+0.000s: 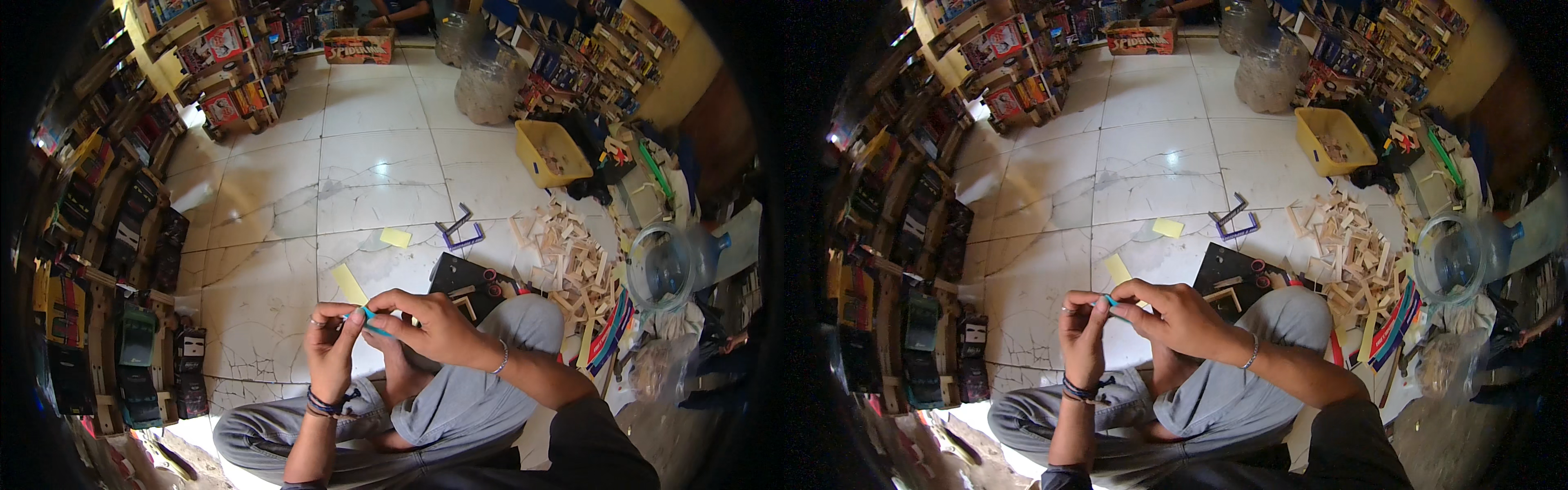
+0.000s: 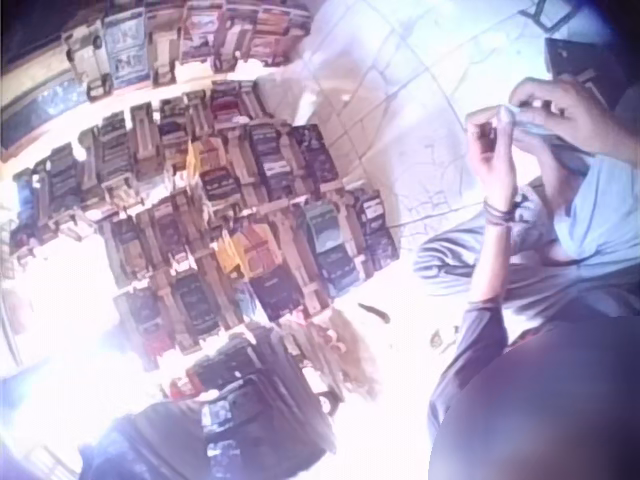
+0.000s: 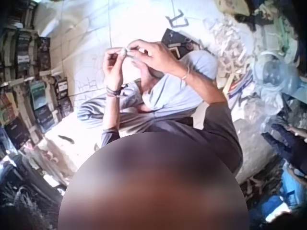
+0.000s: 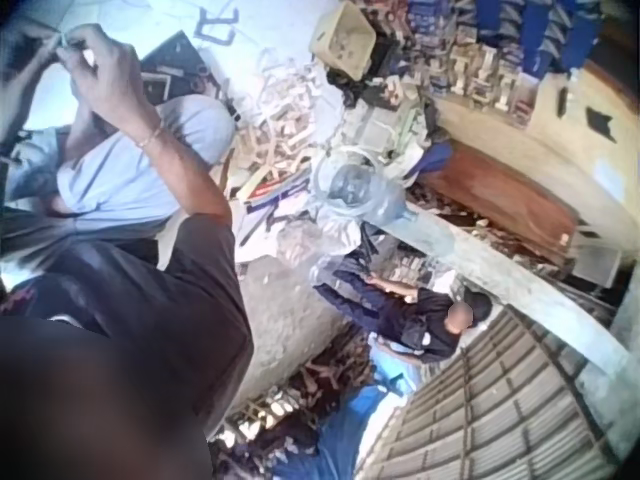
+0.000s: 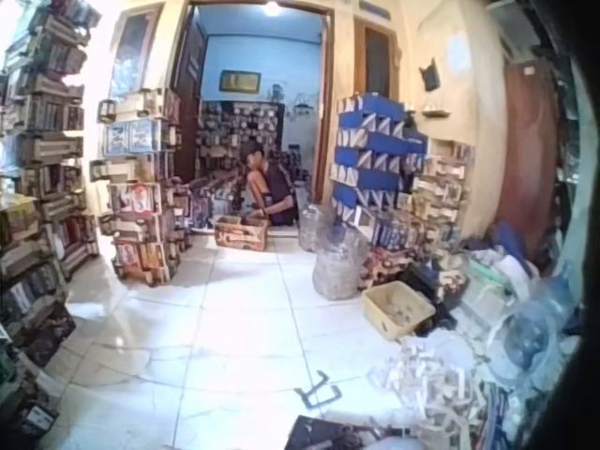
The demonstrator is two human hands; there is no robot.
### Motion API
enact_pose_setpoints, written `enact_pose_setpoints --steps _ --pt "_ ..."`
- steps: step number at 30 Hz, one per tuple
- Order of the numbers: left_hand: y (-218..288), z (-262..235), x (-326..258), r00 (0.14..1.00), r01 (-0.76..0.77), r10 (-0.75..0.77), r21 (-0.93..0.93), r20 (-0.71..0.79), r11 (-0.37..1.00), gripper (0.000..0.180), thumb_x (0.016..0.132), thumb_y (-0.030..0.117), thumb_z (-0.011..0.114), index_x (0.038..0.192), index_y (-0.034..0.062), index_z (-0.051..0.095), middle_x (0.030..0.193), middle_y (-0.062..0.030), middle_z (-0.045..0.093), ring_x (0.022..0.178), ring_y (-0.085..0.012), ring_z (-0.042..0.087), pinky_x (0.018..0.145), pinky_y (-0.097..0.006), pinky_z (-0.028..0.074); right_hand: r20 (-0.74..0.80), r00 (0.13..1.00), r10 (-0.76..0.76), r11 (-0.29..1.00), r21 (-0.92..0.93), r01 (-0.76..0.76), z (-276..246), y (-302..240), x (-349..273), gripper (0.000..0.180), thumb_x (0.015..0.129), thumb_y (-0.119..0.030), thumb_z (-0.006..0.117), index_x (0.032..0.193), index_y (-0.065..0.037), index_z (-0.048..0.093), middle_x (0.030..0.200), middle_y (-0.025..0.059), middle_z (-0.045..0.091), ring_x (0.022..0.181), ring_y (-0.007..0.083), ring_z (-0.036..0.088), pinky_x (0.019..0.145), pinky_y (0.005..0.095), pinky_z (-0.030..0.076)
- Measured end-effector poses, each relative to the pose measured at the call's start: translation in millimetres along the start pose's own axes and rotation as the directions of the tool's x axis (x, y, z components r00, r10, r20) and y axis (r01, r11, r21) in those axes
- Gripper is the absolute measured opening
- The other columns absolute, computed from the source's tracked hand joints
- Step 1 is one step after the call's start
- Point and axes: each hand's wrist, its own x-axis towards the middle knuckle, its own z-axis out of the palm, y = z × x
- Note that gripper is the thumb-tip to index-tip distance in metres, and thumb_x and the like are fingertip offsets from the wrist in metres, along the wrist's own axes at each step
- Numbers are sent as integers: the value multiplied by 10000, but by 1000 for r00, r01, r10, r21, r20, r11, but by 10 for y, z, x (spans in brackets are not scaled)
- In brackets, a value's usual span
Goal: The person carves a small wooden piece with a utility knife, then cuts a teal sticker with scissors and applies it to the wood. The person repeatedly inspects the sticker alignment and smooths it down.
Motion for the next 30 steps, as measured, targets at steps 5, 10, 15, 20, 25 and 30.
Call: enact_pose_setpoints --steps 5,10,15,20,25,30 --pt "185 -47 9 961 -260 202 362 191 895 114 873 -61 743 962 -17 687 939 -113 732 872 -169 683 789 -289 542 16 999 51 947 317 -54 -100 32 21 195 998 -188 660 1090 -23 708 971 54 743 830 119 696 687 266 549" --pt "293 -40 5 923 -381 282 505 264 774 183 824 -58 786 982 -15 703 904 -132 748 836 -182 711 747 -292 562 210 964 162 854 459 -243 -163 43 14 211 989 -169 683 1111 0 711 1003 42 748 907 77 670 792 260 551" --pt "325 -41 -72 967 -249 192 462 166 851 194 845 -48 779 1017 -25 695 911 -104 736 828 -141 690 752 -273 551 268 941 205 801 507 -319 -122 48 20 212 994 -191 679 1093 -8 715 1001 22 737 952 69 650 863 256 530" --pt "362 -84 -37 983 -35 -34 367 181 930 237 887 -59 734 1108 -21 657 967 -41 686 844 -99 623 772 -240 501 323 894 312 694 565 -446 -79 97 33 227 1002 -214 671 1064 0 711 999 16 723 977 64 629 880 249 518" --pt "289 -8 -36 987 13 -61 298 151 955 258 925 -29 721 1174 -25 653 945 -6 688 811 -36 595 706 -192 473 249 890 383 727 513 -456 -73 90 20 239 1002 -205 673 1107 6 711 1023 24 728 955 65 634 842 242 521" --pt "299 -30 -14 993 46 -75 295 88 954 289 932 -21 716 1215 -19 654 972 -15 698 842 -45 614 735 -197 490 202 927 316 715 591 -373 -93 92 22 291 1018 -217 652 1158 33 703 981 41 731 866 59 615 771 223 506"
